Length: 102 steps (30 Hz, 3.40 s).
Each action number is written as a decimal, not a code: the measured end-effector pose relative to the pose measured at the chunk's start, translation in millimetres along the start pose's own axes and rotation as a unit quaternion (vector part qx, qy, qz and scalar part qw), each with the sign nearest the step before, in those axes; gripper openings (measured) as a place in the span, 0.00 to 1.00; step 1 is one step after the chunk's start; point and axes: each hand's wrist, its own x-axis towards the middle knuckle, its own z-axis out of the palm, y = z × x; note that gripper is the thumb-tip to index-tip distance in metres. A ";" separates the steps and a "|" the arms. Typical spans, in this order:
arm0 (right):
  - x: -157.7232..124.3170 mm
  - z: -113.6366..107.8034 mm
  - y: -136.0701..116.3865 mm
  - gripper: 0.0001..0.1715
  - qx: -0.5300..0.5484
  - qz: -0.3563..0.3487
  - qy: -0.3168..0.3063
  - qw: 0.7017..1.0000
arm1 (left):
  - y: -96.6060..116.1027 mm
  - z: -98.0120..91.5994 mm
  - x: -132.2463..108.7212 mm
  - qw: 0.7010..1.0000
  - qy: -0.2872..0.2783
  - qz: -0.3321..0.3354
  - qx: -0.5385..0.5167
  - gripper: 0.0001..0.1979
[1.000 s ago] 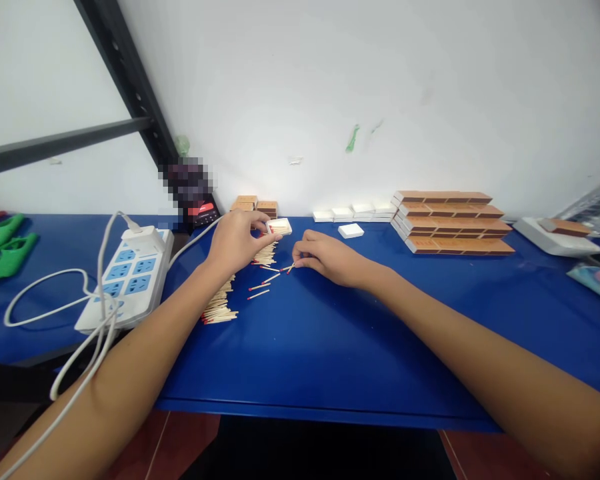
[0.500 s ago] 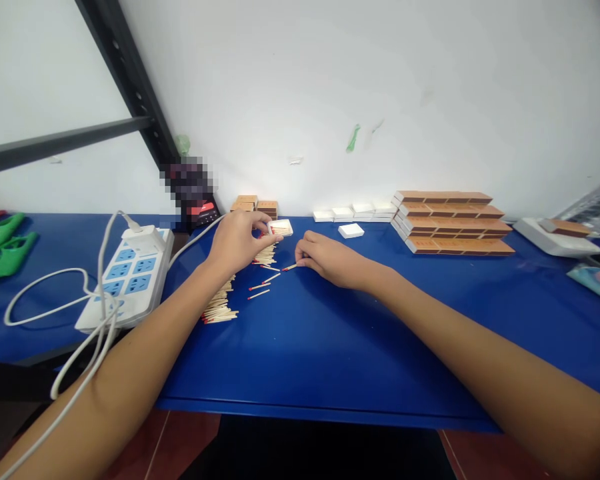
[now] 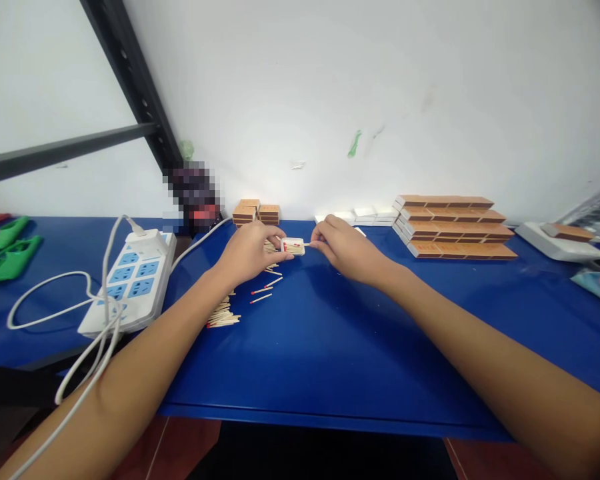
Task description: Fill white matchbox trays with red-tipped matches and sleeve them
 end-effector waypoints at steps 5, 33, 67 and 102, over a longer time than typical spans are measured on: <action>-1.0 2.1 -9.7 0.08 -0.033 -0.001 -0.006 0.999 | 6.7 0.4 -1.0 0.999 -0.008 0.017 -0.034 0.17; -3.8 37.2 -68.0 0.07 0.080 -0.062 -0.060 0.993 | -1.4 -2.3 1.3 0.992 0.104 -0.063 -0.031 0.14; 2.2 6.6 -0.1 0.06 0.029 -0.026 0.076 0.996 | -1.0 -0.3 -0.1 0.998 0.017 -0.016 -0.052 0.17; -8.9 43.9 -63.7 0.07 0.177 -0.009 -0.022 0.984 | -0.5 -5.0 0.9 0.993 0.069 -0.064 -0.069 0.17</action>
